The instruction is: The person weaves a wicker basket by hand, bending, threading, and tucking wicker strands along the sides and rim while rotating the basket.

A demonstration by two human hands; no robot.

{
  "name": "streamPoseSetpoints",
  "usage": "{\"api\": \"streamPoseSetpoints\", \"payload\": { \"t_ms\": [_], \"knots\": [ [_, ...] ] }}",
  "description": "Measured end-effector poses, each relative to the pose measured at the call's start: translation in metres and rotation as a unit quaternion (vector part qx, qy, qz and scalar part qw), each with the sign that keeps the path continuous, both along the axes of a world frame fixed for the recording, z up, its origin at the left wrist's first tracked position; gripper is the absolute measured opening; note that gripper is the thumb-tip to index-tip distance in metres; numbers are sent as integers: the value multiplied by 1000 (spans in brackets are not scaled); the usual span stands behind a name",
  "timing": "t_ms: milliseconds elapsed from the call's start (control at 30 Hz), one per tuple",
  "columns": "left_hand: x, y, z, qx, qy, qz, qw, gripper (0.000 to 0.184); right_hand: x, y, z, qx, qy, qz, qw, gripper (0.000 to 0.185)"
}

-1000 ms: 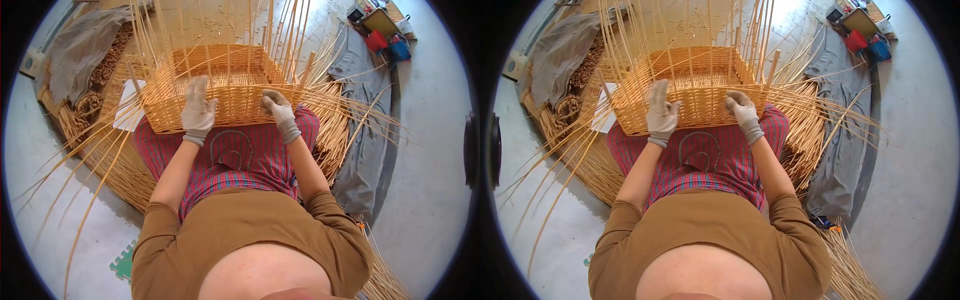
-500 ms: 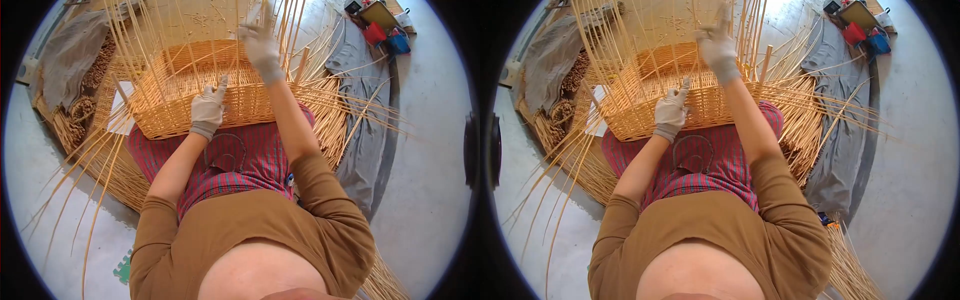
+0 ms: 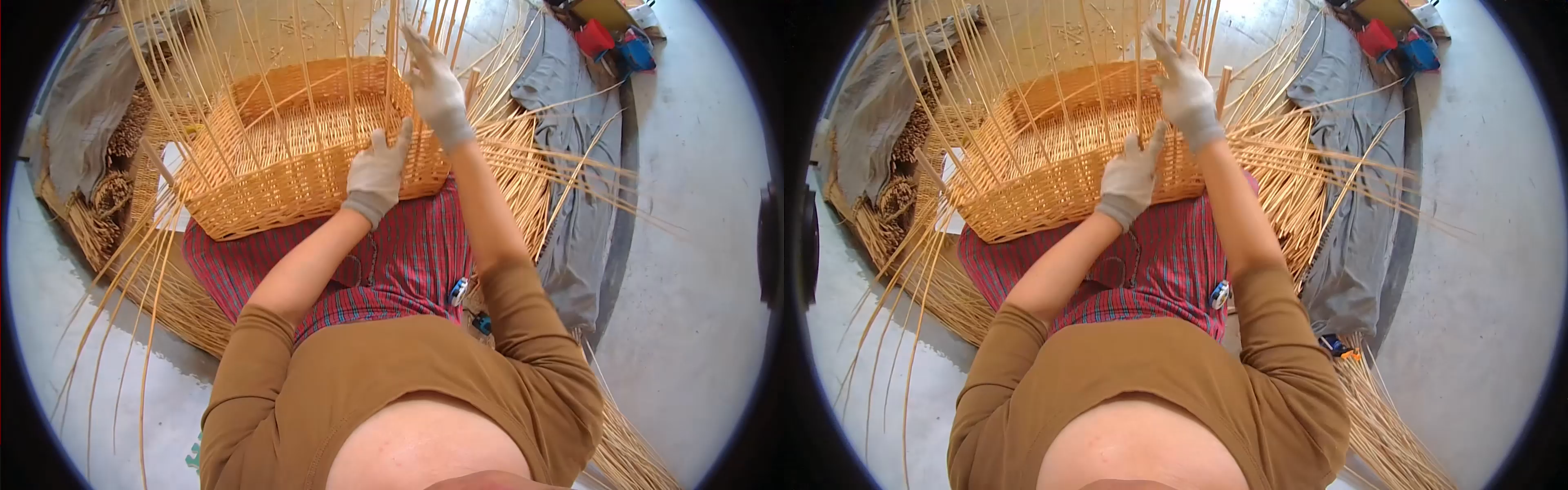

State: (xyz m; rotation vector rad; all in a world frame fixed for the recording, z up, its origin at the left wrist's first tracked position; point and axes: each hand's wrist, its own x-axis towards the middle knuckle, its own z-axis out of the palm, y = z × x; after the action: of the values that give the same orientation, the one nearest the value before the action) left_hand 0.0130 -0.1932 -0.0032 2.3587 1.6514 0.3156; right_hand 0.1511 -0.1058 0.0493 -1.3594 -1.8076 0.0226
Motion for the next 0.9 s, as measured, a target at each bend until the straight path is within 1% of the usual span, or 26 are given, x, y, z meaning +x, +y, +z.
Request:
{"api": "streamPoseSetpoints", "payload": {
  "t_ms": [33, 67, 100, 133, 167, 200, 233, 267, 300, 333, 367, 400, 433, 467, 500, 533, 567, 633, 667, 700, 767, 800, 833, 867, 900],
  "knots": [
    [-1, -3, 4, -9, 5, -4, 1000, 77, 0, 3, -1, 3, -98, -18, 995, 50],
    [-1, 1, 11, -34, 31, 0, 999, 74, 13, -2, 0, -34, 139, 45, 989, 49],
    [1, 10, 18, -56, 51, 9, 997, 71, 31, -15, -1, -49, 241, 36, 969, 49],
    [5, 13, 18, -72, 58, 19, 995, 63, 49, -28, -1, -53, 344, 27, 937, 48],
    [7, 6, 15, -80, 51, 18, 995, 63, 66, -71, -13, -42, 319, -57, 945, 48],
    [11, 9, 15, -65, 56, 23, 996, 58, 77, -103, -36, -115, 343, -136, 922, 45],
    [15, 11, 15, -49, 63, 21, 997, 53, 86, -124, -54, -183, 367, -221, 885, 43],
    [11, 13, 13, -86, 7, 21, 996, 53, 79, -129, -44, -183, 363, -229, 885, 43],
    [10, 12, 14, -92, 7, 18, 996, 53, 56, -130, -25, -181, 375, -133, 899, 47],
    [8, 11, 17, -120, -51, 44, 990, 52, 37, -133, -17, -177, 388, -37, 904, 52],
    [6, 13, 22, -143, -109, 71, 981, 53, 31, -123, -28, -176, 392, -41, 902, 52],
    [8, 19, 28, -176, -81, 81, 978, 48, 30, -99, -44, -219, 245, -29, 944, 65],
    [6, 26, 25, -170, -83, 84, 978, 48, 29, -83, -55, -255, 88, -15, 963, 78],
    [3, 33, 16, -187, -143, 64, 970, 41, 28, -80, -61, -248, 83, -8, 965, 78],
    [2, 39, 7, -203, -207, 47, 956, 36, 27, -72, -65, -255, 3, -7, 967, 92],
    [3, 38, 2, -192, -263, 58, 944, 32, 25, -65, -60, -261, -79, -6, 962, 106],
    [4, 34, -6, -195, -271, 70, 940, 32, 26, -63, -56, -265, -89, 4, 960, 106],
    [3, 33, -16, -150, -326, 46, 932, 34, 24, -56, -33, -429, -27, -7, 903, 118],
    [4, 38, -25, -125, -275, 13, 953, 41, 22, -58, -32, -371, -54, 1, 927, 114],
    [-1, 31, -14, -127, -276, 13, 953, 41, 20, -65, -31, -373, -55, 0, 926, 114],
    [-23, 11, 24, -170, -238, -15, 956, 47, 10, -71, -29, -345, -62, -103, 931, 104],
    [-31, -5, 16, -140, -385, -39, 911, 49, 20, -75, -55, -307, -41, -118, 944, 96],
    [-46, -22, 2, -105, -517, -59, 847, 51, 19, -83, -77, -279, 36, -181, 942, 82],
    [-71, -37, -8, -114, -587, -52, 800, 47, -13, -103, -60, -173, 319, -86, 928, 71],
    [-102, -44, -30, -104, -571, -32, 814, 47, -29, -113, -62, -90, 220, -103, 966, 62]
  ]
}}
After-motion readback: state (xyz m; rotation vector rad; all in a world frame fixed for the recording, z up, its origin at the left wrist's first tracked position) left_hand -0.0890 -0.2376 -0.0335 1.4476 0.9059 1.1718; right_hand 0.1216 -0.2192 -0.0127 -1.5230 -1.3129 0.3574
